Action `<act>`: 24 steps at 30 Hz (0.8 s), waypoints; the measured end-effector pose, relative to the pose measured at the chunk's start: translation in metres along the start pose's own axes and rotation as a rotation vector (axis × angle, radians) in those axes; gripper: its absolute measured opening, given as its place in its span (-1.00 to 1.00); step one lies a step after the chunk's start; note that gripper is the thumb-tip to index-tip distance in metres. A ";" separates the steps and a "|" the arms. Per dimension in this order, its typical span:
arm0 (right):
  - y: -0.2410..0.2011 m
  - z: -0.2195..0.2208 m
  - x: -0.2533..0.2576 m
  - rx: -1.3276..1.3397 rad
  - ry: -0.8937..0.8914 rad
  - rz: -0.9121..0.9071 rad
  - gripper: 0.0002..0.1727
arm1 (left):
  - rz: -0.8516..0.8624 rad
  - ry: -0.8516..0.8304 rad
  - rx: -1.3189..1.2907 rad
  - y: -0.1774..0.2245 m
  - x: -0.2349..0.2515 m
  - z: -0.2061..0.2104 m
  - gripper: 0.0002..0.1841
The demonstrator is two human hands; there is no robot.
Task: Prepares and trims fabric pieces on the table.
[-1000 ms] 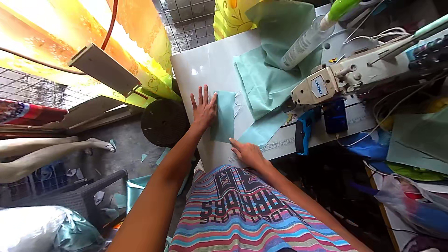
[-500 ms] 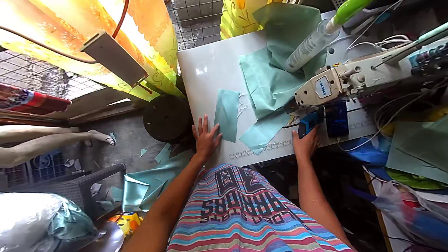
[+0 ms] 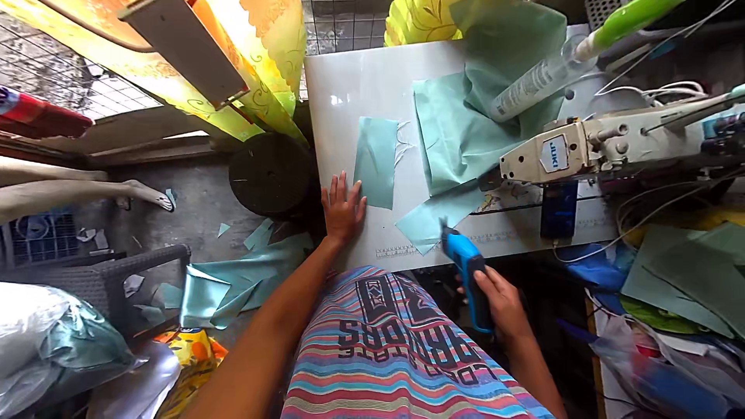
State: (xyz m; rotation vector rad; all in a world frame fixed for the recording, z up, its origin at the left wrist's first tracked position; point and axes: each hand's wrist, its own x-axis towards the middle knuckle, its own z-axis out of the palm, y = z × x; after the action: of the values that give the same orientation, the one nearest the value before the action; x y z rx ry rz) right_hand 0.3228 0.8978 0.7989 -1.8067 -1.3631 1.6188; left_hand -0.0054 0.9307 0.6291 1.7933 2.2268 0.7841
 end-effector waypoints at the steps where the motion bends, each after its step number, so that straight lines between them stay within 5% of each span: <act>1: 0.000 0.011 0.006 0.022 -0.048 -0.007 -0.51 | 0.025 0.033 -0.016 0.001 -0.002 -0.001 -0.57; 6: -0.001 0.054 0.051 0.133 -0.080 0.000 -0.58 | 0.158 -0.008 0.008 0.000 -0.015 -0.005 -0.59; 14: -0.010 0.055 0.068 -0.053 -0.275 0.028 -0.56 | 0.153 -0.010 0.061 -0.001 -0.017 -0.002 -0.57; 24: -0.022 0.072 0.071 -0.280 -0.164 -0.087 -0.48 | 0.226 0.042 0.062 0.000 -0.018 0.007 -0.60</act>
State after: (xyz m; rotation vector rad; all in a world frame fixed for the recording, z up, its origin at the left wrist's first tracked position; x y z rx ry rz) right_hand 0.2397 0.9434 0.7562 -1.7636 -1.7940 1.6277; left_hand 0.0019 0.9155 0.6200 2.1048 2.1201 0.8080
